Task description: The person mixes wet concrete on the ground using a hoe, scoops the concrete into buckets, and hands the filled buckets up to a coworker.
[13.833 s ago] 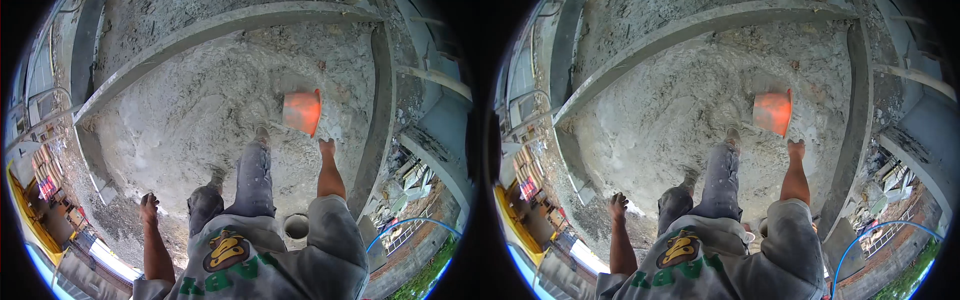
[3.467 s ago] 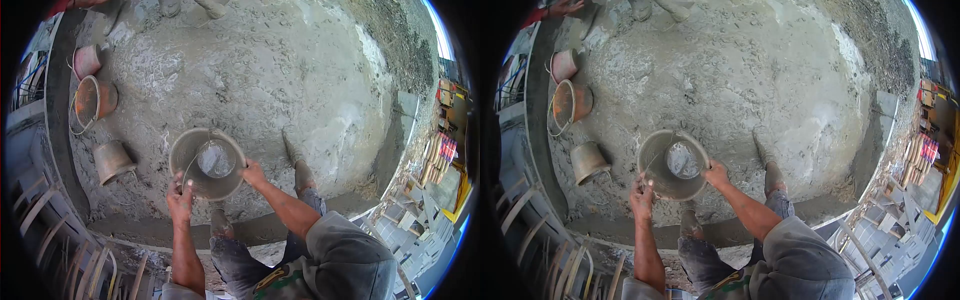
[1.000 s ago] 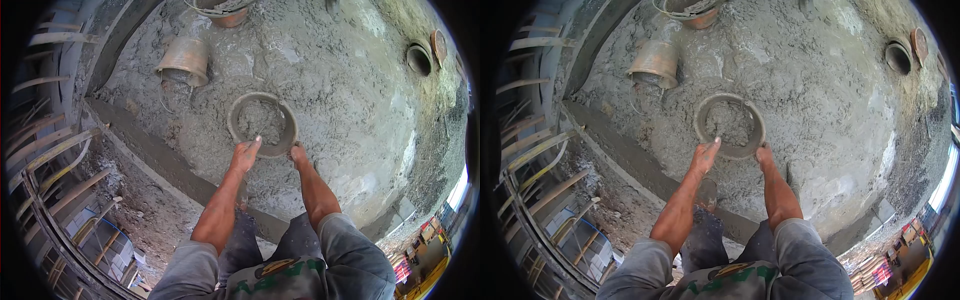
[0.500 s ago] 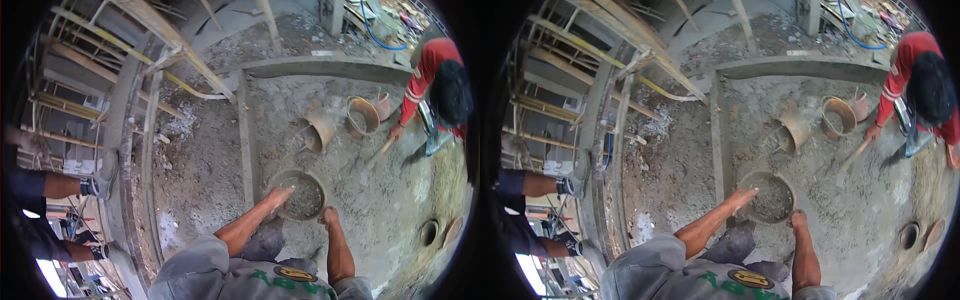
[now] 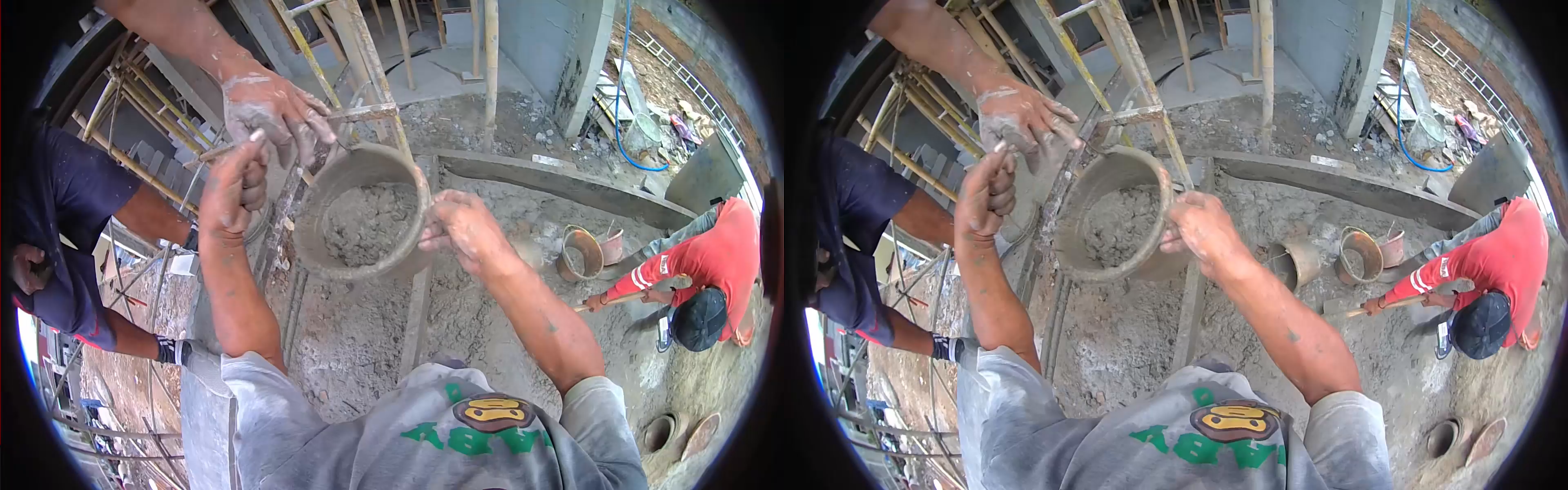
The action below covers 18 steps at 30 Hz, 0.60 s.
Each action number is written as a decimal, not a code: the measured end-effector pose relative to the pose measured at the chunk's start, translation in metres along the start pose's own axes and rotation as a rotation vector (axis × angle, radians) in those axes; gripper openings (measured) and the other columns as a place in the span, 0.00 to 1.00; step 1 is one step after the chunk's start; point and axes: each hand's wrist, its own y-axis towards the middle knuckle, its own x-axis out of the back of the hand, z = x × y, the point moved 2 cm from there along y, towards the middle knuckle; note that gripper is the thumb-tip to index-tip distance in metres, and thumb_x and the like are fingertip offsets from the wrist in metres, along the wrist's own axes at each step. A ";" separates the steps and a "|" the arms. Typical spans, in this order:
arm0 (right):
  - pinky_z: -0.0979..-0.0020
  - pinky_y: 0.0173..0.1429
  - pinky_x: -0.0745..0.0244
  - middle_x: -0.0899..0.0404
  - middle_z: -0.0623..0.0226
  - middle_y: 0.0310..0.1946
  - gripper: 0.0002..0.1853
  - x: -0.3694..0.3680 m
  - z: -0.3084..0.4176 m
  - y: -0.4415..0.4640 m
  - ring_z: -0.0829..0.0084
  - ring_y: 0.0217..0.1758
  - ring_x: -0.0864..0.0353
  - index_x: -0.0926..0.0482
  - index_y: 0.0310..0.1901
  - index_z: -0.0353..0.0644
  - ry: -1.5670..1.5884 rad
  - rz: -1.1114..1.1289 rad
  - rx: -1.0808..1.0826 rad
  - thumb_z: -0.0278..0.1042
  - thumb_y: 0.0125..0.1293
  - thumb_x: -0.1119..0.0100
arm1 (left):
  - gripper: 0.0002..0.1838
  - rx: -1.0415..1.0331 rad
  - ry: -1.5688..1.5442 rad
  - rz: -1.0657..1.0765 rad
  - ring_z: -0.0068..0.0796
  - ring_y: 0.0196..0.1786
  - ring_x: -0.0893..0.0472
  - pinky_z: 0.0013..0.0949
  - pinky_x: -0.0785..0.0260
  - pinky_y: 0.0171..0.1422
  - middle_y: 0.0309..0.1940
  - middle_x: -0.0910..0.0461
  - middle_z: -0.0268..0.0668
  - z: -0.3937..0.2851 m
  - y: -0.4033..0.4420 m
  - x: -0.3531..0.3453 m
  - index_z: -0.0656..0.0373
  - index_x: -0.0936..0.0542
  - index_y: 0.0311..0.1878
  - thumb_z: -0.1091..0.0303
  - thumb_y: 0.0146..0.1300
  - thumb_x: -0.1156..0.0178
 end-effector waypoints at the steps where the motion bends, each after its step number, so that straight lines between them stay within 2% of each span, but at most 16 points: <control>1: 0.69 0.32 0.22 0.28 0.63 0.26 0.09 -0.011 0.012 0.012 0.70 0.28 0.24 0.28 0.33 0.32 -0.015 0.022 0.055 0.30 0.55 0.49 | 0.14 -0.004 -0.003 -0.016 0.08 0.11 0.52 0.18 0.63 0.14 0.13 0.46 0.15 -0.014 0.007 0.009 0.54 0.30 0.31 0.54 0.66 0.48; 2: 0.72 0.33 0.22 0.29 0.65 0.26 0.07 -0.024 0.028 0.017 0.73 0.27 0.25 0.28 0.32 0.33 -0.068 0.010 0.042 0.29 0.55 0.49 | 0.13 -0.038 -0.050 0.014 0.09 0.11 0.51 0.19 0.62 0.14 0.13 0.45 0.16 -0.023 0.013 0.019 0.55 0.28 0.31 0.57 0.64 0.44; 4: 0.70 0.31 0.25 0.29 0.64 0.25 0.10 -0.040 0.048 0.024 0.71 0.27 0.26 0.26 0.31 0.31 -0.228 -0.006 0.029 0.32 0.53 0.44 | 0.12 -0.113 -0.056 -0.053 0.08 0.13 0.49 0.19 0.61 0.17 0.14 0.45 0.16 -0.024 0.034 0.032 0.57 0.27 0.37 0.58 0.65 0.45; 6: 0.70 0.30 0.28 0.26 0.63 0.26 0.10 -0.031 0.032 0.053 0.70 0.27 0.25 0.25 0.28 0.32 -0.180 -0.014 0.091 0.32 0.50 0.41 | 0.16 -0.151 -0.059 -0.156 0.09 0.18 0.47 0.18 0.58 0.22 0.17 0.45 0.18 -0.018 0.064 0.049 0.62 0.26 0.45 0.58 0.65 0.43; 7: 0.68 0.37 0.27 0.23 0.60 0.30 0.13 -0.023 0.020 0.060 0.69 0.32 0.24 0.23 0.35 0.32 -0.141 0.006 0.089 0.32 0.50 0.41 | 0.20 -0.221 -0.097 -0.138 0.14 0.23 0.37 0.19 0.45 0.28 0.21 0.37 0.24 -0.011 0.073 0.063 0.65 0.26 0.50 0.57 0.64 0.43; 9: 0.65 0.55 0.31 0.22 0.49 0.44 0.22 0.002 0.015 0.025 0.58 0.49 0.23 0.24 0.48 0.33 -0.473 -0.179 0.256 0.35 0.50 0.44 | 0.22 -0.442 0.076 -0.355 0.23 0.36 0.26 0.26 0.35 0.43 0.32 0.25 0.35 -0.003 0.053 0.028 0.67 0.27 0.52 0.57 0.64 0.42; 11: 0.64 0.55 0.30 0.23 0.46 0.46 0.23 0.049 -0.041 0.005 0.54 0.51 0.24 0.25 0.49 0.32 -0.608 -0.305 0.369 0.36 0.51 0.46 | 0.24 -0.559 0.190 -0.512 0.34 0.50 0.24 0.33 0.35 0.57 0.48 0.24 0.46 0.019 0.042 0.013 0.69 0.28 0.54 0.59 0.62 0.41; 12: 0.63 0.56 0.30 0.23 0.46 0.46 0.24 0.082 -0.069 -0.019 0.53 0.51 0.23 0.26 0.50 0.33 -0.740 -0.334 0.350 0.36 0.52 0.48 | 0.25 -0.582 0.235 -0.610 0.34 0.52 0.25 0.34 0.35 0.58 0.50 0.25 0.47 0.028 0.029 0.002 0.70 0.28 0.55 0.59 0.62 0.41; 13: 0.56 0.54 0.30 0.23 0.43 0.42 0.19 0.125 -0.117 -0.041 0.46 0.49 0.25 0.25 0.44 0.34 -0.738 -0.421 0.368 0.35 0.50 0.47 | 0.25 -0.608 0.284 -0.708 0.35 0.53 0.25 0.35 0.36 0.59 0.51 0.25 0.47 0.037 0.011 -0.012 0.70 0.29 0.55 0.60 0.62 0.41; 14: 0.56 0.54 0.29 0.24 0.43 0.44 0.20 0.171 -0.162 -0.078 0.46 0.50 0.25 0.25 0.45 0.34 -0.768 -0.494 0.234 0.35 0.49 0.47 | 0.26 -0.637 0.333 -0.812 0.36 0.55 0.26 0.36 0.36 0.60 0.53 0.26 0.48 0.048 -0.006 -0.024 0.71 0.29 0.55 0.60 0.61 0.41; 15: 0.56 0.55 0.30 0.24 0.42 0.46 0.22 0.228 -0.219 -0.118 0.47 0.52 0.25 0.25 0.46 0.35 -0.820 -0.531 -0.014 0.37 0.50 0.47 | 0.26 -0.652 0.309 -0.828 0.37 0.55 0.26 0.36 0.36 0.60 0.53 0.26 0.49 0.066 -0.014 -0.035 0.71 0.29 0.55 0.60 0.61 0.40; 16: 0.56 0.56 0.30 0.24 0.41 0.46 0.23 0.269 -0.261 -0.180 0.46 0.52 0.25 0.25 0.47 0.34 -0.944 -0.688 -0.322 0.39 0.49 0.48 | 0.26 -0.671 0.283 -0.849 0.37 0.56 0.26 0.37 0.36 0.61 0.53 0.26 0.49 0.087 -0.026 -0.048 0.70 0.29 0.55 0.60 0.61 0.40; 17: 0.55 0.56 0.30 0.24 0.41 0.45 0.25 0.310 -0.312 -0.249 0.45 0.50 0.25 0.25 0.48 0.33 -0.972 -0.832 -0.546 0.39 0.49 0.49 | 0.24 -0.610 0.442 -0.812 0.35 0.55 0.26 0.36 0.36 0.60 0.53 0.26 0.47 0.103 -0.044 -0.068 0.69 0.29 0.56 0.61 0.62 0.40; 18: 0.60 0.56 0.30 0.22 0.41 0.43 0.24 0.339 -0.349 -0.325 0.49 0.49 0.22 0.22 0.45 0.32 -0.936 -0.936 -0.718 0.41 0.49 0.47 | 0.25 -0.544 0.362 -0.643 0.33 0.56 0.27 0.35 0.37 0.61 0.53 0.27 0.45 0.131 -0.049 -0.080 0.67 0.31 0.58 0.62 0.62 0.41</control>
